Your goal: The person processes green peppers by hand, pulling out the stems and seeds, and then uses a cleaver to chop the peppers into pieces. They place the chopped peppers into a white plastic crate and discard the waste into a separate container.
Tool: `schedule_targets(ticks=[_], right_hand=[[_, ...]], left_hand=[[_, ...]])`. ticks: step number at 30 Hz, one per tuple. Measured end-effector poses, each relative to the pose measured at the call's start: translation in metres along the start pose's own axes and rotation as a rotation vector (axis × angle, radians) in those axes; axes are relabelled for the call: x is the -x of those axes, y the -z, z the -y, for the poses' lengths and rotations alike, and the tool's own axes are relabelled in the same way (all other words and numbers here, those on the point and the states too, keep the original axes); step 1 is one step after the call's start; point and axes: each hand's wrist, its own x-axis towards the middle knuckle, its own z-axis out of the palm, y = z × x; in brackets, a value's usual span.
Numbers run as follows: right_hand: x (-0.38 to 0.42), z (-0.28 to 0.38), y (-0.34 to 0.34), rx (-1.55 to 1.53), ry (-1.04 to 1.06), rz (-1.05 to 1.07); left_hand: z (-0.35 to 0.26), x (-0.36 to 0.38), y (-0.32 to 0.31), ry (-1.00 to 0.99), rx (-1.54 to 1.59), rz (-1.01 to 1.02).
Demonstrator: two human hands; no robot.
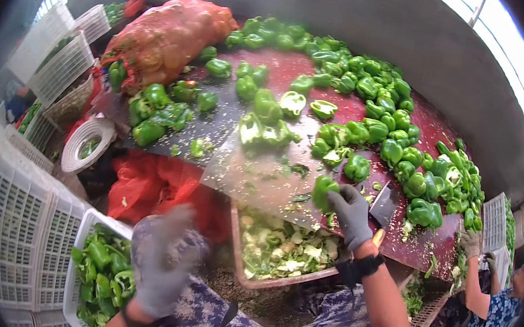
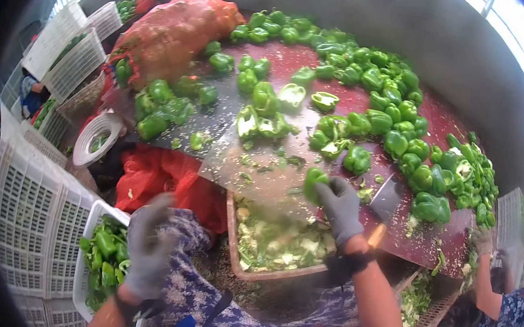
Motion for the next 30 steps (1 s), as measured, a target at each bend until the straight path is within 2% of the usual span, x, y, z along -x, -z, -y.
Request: schedule_targets(ticks=[1, 2, 3, 4, 5, 7, 8, 11, 13, 15, 16, 19, 20, 24, 26, 28, 29, 30], right_hand=[[0.016, 0.018, -0.014, -0.041, -0.051, 0.036], [0.029, 0.030, -0.027, 0.012, -0.067, 0.096], [0.043, 0.039, -0.068, -0.022, -0.063, 0.184], [0.063, 0.052, -0.080, -0.080, -0.136, 0.265], [0.080, 0.061, -0.086, -0.133, -0.211, 0.342], [0.091, 0.054, -0.080, -0.196, -0.218, 0.505], [0.094, 0.050, -0.081, -0.235, -0.217, 0.586], [0.117, 0.068, -0.102, -0.147, -0.127, 0.722], [0.118, 0.057, -0.115, 0.076, -0.004, 0.728], [0.116, 0.058, -0.121, 0.277, 0.066, 0.755], [0.116, 0.048, -0.124, 0.219, 0.047, 0.737], [0.121, 0.047, -0.131, 0.429, 0.376, 0.683], [0.129, 0.049, -0.135, 0.501, 0.451, 0.570], [0.148, 0.048, -0.145, 0.589, 0.496, 0.319], [0.155, 0.046, -0.151, 0.686, 0.539, 0.171], [0.157, 0.039, -0.154, 0.525, 0.522, 0.057], [0.156, 0.033, -0.157, 0.440, 0.509, -0.001], [0.145, 0.016, -0.152, 0.159, 0.403, -0.051]], left_hand=[[-0.016, -0.018, -0.036, 0.082, 0.202, 0.108], [-0.016, -0.032, -0.067, 0.100, 0.256, 0.183], [0.014, -0.030, -0.070, 0.101, 0.243, 0.237], [0.012, -0.032, -0.088, 0.068, 0.266, 0.257], [0.008, -0.027, -0.096, 0.236, 0.453, 0.249], [0.007, -0.019, -0.103, 0.548, 0.824, 0.221], [0.029, -0.015, -0.109, 0.582, 1.065, 0.231], [0.025, 0.003, -0.086, 0.822, 1.442, 0.163], [0.037, 0.017, -0.086, 0.690, 1.307, 0.241], [0.042, 0.023, -0.081, 0.785, 1.551, 0.289], [0.043, 0.027, -0.080, 0.794, 1.539, 0.266], [0.036, 0.030, -0.080, 0.798, 1.465, 0.194], [0.032, 0.030, -0.080, 0.786, 1.415, 0.164], [0.021, 0.022, -0.081, 0.700, 1.292, 0.042], [0.025, 0.022, -0.087, 0.507, 0.996, -0.021], [0.027, 0.019, -0.093, 0.503, 1.011, -0.108], [0.029, 0.016, -0.095, 0.595, 1.174, -0.167], [0.032, 0.016, -0.095, 0.689, 1.334, -0.227]])
